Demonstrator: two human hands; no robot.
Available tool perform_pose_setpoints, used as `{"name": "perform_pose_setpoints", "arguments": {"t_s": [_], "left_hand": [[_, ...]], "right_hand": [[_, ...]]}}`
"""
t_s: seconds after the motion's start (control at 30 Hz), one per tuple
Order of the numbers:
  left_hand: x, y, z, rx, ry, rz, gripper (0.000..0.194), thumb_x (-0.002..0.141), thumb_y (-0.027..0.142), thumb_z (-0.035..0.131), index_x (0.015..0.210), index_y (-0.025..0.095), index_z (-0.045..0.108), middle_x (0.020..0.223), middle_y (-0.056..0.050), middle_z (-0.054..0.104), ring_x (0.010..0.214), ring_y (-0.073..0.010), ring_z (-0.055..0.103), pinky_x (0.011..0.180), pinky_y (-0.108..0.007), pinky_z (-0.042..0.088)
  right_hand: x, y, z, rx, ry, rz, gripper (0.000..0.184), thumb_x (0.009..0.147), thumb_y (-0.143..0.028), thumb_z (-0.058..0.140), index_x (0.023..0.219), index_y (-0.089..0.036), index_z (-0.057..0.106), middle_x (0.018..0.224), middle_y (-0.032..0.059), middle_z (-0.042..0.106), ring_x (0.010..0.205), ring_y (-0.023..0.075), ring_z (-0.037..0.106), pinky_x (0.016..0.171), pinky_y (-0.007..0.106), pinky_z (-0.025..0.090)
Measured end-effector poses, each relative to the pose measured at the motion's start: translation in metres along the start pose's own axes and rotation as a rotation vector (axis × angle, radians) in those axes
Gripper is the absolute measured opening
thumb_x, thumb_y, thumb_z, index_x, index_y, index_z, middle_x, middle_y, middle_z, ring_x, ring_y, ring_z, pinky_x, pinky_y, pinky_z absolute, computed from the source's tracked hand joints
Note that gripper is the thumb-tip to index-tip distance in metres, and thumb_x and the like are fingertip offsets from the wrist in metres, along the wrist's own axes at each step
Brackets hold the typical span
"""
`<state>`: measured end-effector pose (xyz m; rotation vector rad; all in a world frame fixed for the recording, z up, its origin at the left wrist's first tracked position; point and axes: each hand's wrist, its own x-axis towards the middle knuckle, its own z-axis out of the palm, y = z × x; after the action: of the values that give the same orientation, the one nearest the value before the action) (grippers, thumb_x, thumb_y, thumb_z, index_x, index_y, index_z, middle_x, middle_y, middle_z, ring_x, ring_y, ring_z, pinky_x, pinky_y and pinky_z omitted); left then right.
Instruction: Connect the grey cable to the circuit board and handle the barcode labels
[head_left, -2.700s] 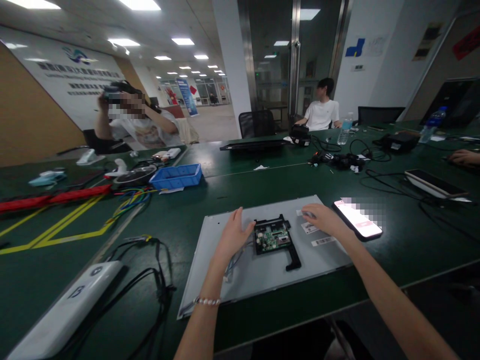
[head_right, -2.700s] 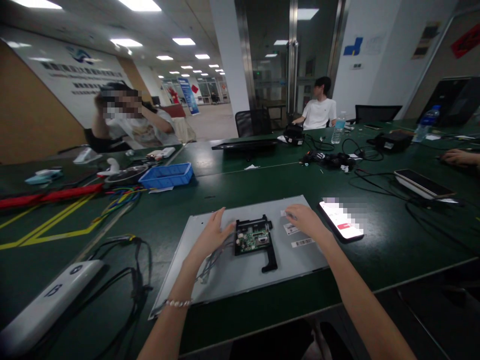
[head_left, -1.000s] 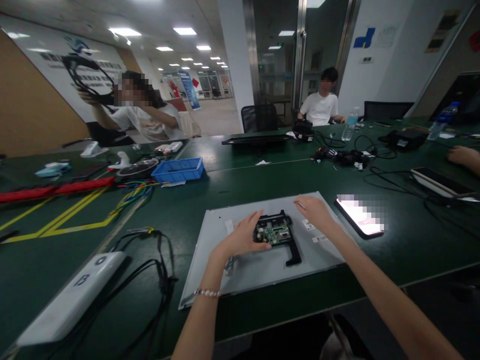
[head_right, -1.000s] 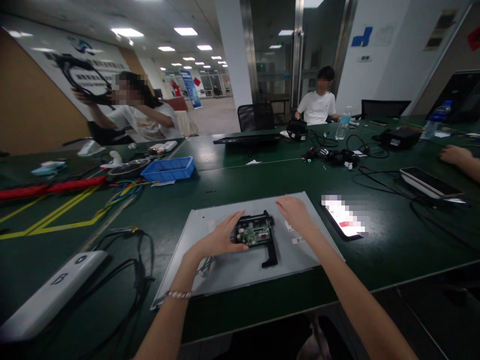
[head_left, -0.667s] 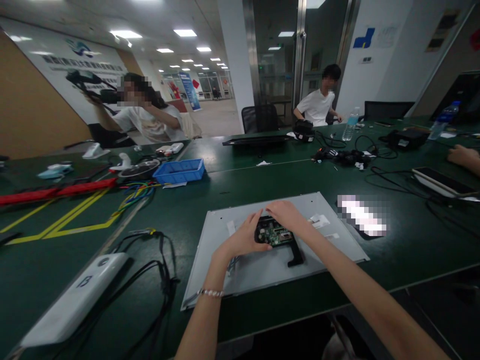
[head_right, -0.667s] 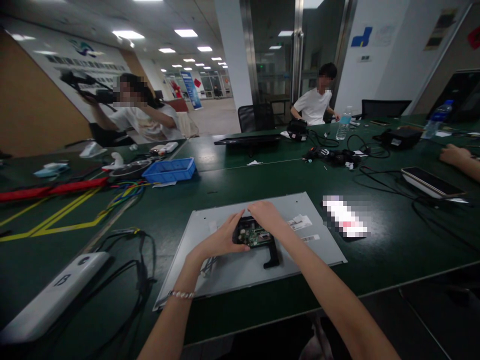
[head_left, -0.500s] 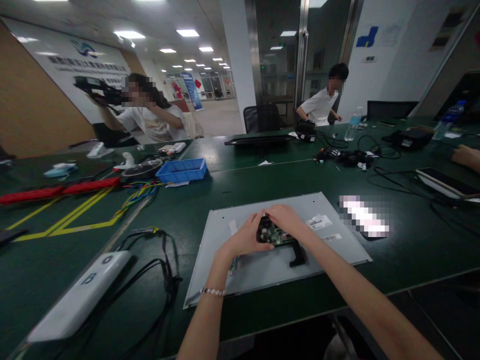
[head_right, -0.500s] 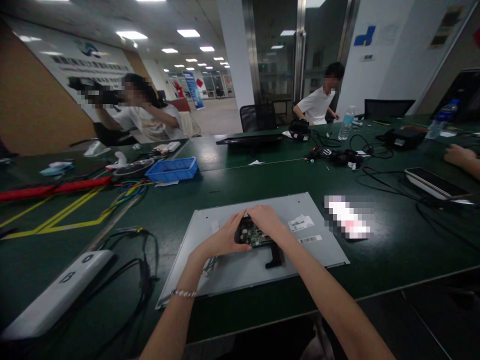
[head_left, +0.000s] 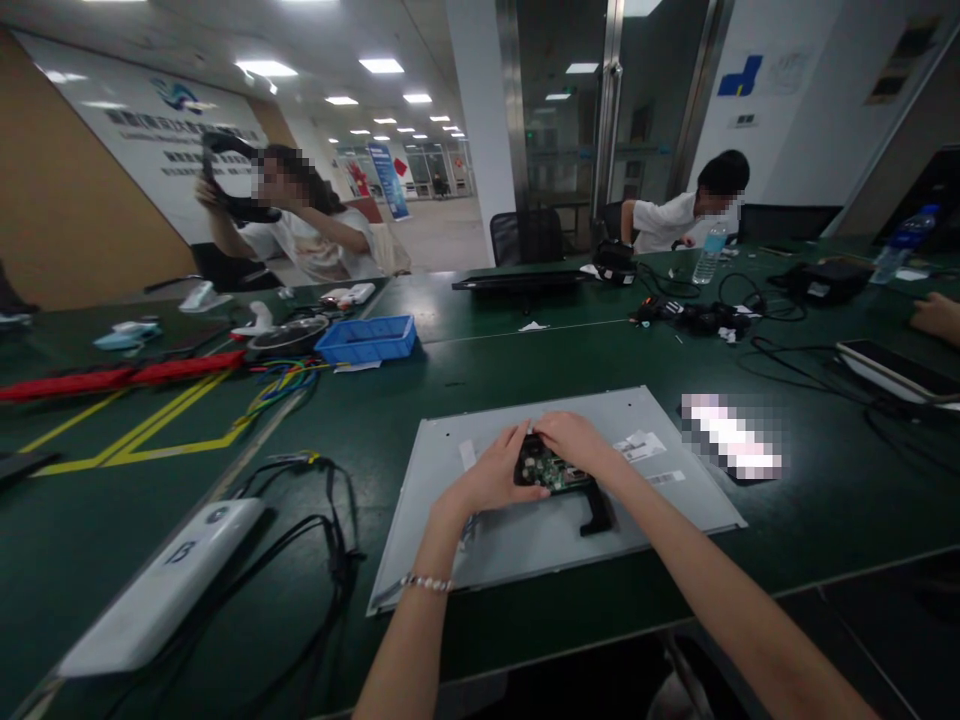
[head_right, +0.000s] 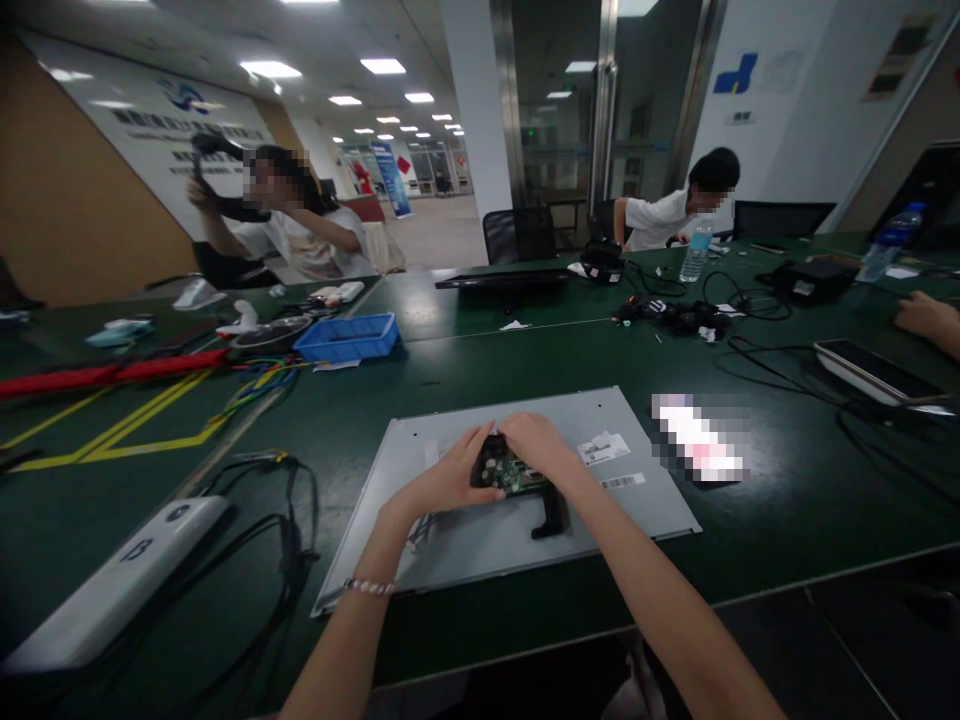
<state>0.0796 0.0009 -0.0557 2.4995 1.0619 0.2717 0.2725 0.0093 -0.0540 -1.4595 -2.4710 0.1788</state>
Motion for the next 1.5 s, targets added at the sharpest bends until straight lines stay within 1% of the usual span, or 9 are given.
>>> {"name": "perform_pose_setpoints", "arguments": {"t_s": [0.23, 0.5, 0.6, 0.73, 0.9, 1.13, 1.27, 1.37, 1.5], "left_hand": [[0.000, 0.001, -0.001, 0.019, -0.009, -0.011, 0.106, 0.068, 0.062, 0.060, 0.145, 0.017, 0.003, 0.148, -0.018, 0.020, 0.136, -0.0325, 0.023, 0.109, -0.048, 0.025], [0.001, 0.000, 0.000, 0.046, -0.024, -0.048, 0.110, 0.069, 0.065, 0.057, 0.145, 0.016, -0.004, 0.152, -0.018, 0.004, 0.139, -0.0327, 0.013, 0.109, -0.047, 0.023], [0.002, 0.010, -0.002, 0.077, 0.017, -0.063, 0.105, 0.072, 0.067, 0.054, 0.145, 0.017, -0.004, 0.153, -0.016, -0.002, 0.139, -0.0320, 0.009, 0.110, -0.046, 0.021], [0.007, 0.034, -0.002, 0.124, 0.091, 0.004, 0.088, 0.081, 0.061, 0.047, 0.145, 0.023, 0.002, 0.154, -0.011, 0.001, 0.140, -0.0289, 0.010, 0.112, -0.044, 0.018], [0.014, 0.059, 0.007, 0.193, 0.033, 0.165, 0.072, 0.084, 0.051, 0.050, 0.143, 0.029, 0.017, 0.152, -0.006, 0.016, 0.139, -0.0270, 0.014, 0.112, -0.045, 0.017], [0.016, 0.059, 0.013, 0.207, -0.004, 0.208, 0.056, 0.088, 0.042, 0.047, 0.138, 0.027, 0.030, 0.145, -0.005, 0.032, 0.135, -0.0246, 0.027, 0.110, -0.042, 0.024], [0.015, 0.059, 0.013, 0.195, -0.018, 0.188, 0.057, 0.087, 0.041, 0.048, 0.138, 0.024, 0.030, 0.141, -0.006, 0.039, 0.128, -0.0240, 0.037, 0.107, -0.040, 0.030], [0.016, 0.058, 0.013, 0.196, -0.017, 0.190, 0.058, 0.086, 0.041, 0.048, 0.138, 0.024, 0.031, 0.140, -0.006, 0.042, 0.127, -0.0236, 0.039, 0.106, -0.039, 0.031], [0.016, 0.057, 0.015, 0.184, -0.006, 0.190, 0.058, 0.086, 0.041, 0.048, 0.138, 0.024, 0.031, 0.140, -0.006, 0.042, 0.127, -0.0233, 0.040, 0.106, -0.039, 0.031]], "right_hand": [[0.002, 0.000, 0.001, 0.021, 0.024, -0.018, 0.027, 0.090, -0.015, 0.039, 0.100, -0.015, 0.065, 0.101, 0.0099, 0.065, 0.100, 0.0183, 0.057, 0.089, 0.027, 0.039], [-0.008, 0.007, -0.017, 0.081, 0.045, -0.021, 0.029, 0.091, -0.024, 0.043, 0.111, -0.014, 0.061, 0.111, 0.0112, 0.064, 0.105, 0.0191, 0.056, 0.090, 0.029, 0.041], [-0.027, 0.031, -0.031, 0.101, 0.107, 0.032, 0.032, 0.090, -0.025, 0.043, 0.115, -0.015, 0.061, 0.116, 0.0104, 0.063, 0.110, 0.0197, 0.055, 0.094, 0.030, 0.039], [-0.068, 0.081, -0.044, 0.106, 0.110, 0.260, 0.032, 0.087, -0.024, 0.047, 0.115, -0.014, 0.062, 0.116, 0.0110, 0.063, 0.109, 0.0217, 0.056, 0.095, 0.032, 0.039], [-0.102, 0.118, -0.039, 0.211, 0.066, 0.453, 0.037, 0.078, -0.022, 0.057, 0.115, -0.013, 0.062, 0.116, 0.0121, 0.062, 0.101, 0.0214, 0.060, 0.087, 0.030, 0.044], [-0.100, 0.116, -0.024, 0.318, -0.023, 0.489, 0.032, 0.070, -0.014, 0.061, 0.101, -0.018, 0.067, 0.096, 0.0066, 0.067, 0.083, 0.0167, 0.063, 0.072, 0.026, 0.048], [-0.098, 0.114, -0.022, 0.392, 0.033, 0.532, 0.017, 0.072, -0.015, 0.060, 0.086, -0.017, 0.070, 0.085, 0.0053, 0.068, 0.078, 0.0156, 0.063, 0.069, 0.025, 0.048], [-0.097, 0.103, -0.021, 0.596, 0.102, 0.560, 0.015, 0.075, -0.022, 0.061, 0.086, -0.016, 0.069, 0.083, 0.0059, 0.068, 0.074, 0.0152, 0.063, 0.061, 0.023, 0.049], [-0.094, 0.078, -0.015, 0.944, 0.018, 0.495, 0.018, 0.076, -0.025, 0.060, 0.089, -0.014, 0.067, 0.075, 0.0037, 0.067, 0.067, 0.0123, 0.062, 0.054, 0.020, 0.047]]}}
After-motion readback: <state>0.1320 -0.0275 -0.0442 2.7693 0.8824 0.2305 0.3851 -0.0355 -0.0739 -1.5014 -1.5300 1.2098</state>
